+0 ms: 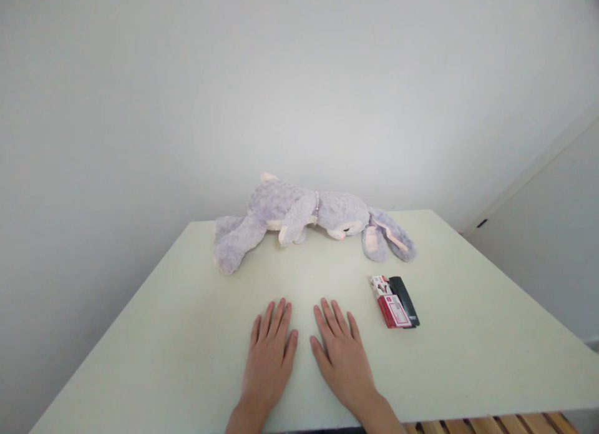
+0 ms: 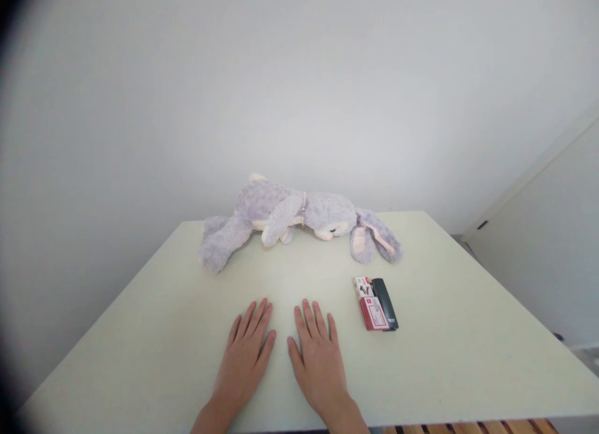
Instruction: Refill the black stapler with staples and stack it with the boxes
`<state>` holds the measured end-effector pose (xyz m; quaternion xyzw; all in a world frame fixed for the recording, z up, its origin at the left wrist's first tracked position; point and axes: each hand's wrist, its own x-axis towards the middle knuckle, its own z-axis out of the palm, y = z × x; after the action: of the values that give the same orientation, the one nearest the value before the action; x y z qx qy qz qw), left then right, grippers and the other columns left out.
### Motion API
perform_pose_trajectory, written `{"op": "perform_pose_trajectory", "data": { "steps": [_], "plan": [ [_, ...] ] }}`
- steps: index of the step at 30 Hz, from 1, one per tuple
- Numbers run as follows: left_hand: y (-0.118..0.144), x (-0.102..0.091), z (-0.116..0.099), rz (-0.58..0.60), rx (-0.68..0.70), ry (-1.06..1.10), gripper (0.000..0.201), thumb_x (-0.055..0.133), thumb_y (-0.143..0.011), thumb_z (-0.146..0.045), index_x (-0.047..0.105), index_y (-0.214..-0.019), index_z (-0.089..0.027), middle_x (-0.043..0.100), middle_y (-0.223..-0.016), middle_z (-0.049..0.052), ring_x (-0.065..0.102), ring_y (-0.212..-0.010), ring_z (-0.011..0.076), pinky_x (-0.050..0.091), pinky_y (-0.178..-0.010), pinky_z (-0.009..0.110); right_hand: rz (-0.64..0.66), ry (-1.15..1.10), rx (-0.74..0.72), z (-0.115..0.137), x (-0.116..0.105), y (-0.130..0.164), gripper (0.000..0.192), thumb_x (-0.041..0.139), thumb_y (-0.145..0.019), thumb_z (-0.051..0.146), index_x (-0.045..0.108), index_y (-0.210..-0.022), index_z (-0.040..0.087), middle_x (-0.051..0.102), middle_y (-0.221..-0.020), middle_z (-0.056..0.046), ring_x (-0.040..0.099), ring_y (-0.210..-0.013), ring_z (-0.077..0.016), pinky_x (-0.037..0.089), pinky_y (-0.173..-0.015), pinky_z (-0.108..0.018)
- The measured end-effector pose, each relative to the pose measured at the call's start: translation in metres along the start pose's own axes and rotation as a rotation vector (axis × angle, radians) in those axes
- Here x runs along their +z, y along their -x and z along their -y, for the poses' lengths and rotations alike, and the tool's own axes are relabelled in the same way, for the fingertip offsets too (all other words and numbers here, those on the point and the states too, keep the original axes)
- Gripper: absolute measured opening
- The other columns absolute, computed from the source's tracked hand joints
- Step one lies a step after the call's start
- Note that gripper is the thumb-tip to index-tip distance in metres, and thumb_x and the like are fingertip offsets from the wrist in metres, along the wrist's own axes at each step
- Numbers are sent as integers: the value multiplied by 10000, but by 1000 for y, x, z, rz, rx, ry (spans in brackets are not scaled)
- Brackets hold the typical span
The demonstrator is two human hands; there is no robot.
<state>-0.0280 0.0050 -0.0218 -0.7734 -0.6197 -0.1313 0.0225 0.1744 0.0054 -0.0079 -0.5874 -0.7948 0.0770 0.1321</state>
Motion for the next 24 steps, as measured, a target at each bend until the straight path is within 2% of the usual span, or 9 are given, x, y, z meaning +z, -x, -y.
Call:
{"op": "perform_pose_trajectory", "data": {
  "steps": [16, 24],
  "plan": [
    [0, 0, 1, -30, 13, 21, 652, 408, -1065, -368, 144, -1659, -320, 274, -1712, 24, 234, -1588, 279, 309, -1245, 553, 3, 14, -1, 0, 0, 0, 630, 347, -1078, 459, 158, -1667, 338, 113, -1729, 21, 136, -1607, -257, 180, -1288, -561],
    [1, 0, 2, -21, 9, 38, 630, 389, -1072, -373, 168, -1658, -312, 263, -1717, 8, 201, -1597, 263, 289, -1257, 539, 6, 34, 2, 2, 0, 0, 630, 345, -1079, 453, 158, -1668, 326, 108, -1731, 17, 120, -1609, -252, 174, -1289, -558]
  ]
}}
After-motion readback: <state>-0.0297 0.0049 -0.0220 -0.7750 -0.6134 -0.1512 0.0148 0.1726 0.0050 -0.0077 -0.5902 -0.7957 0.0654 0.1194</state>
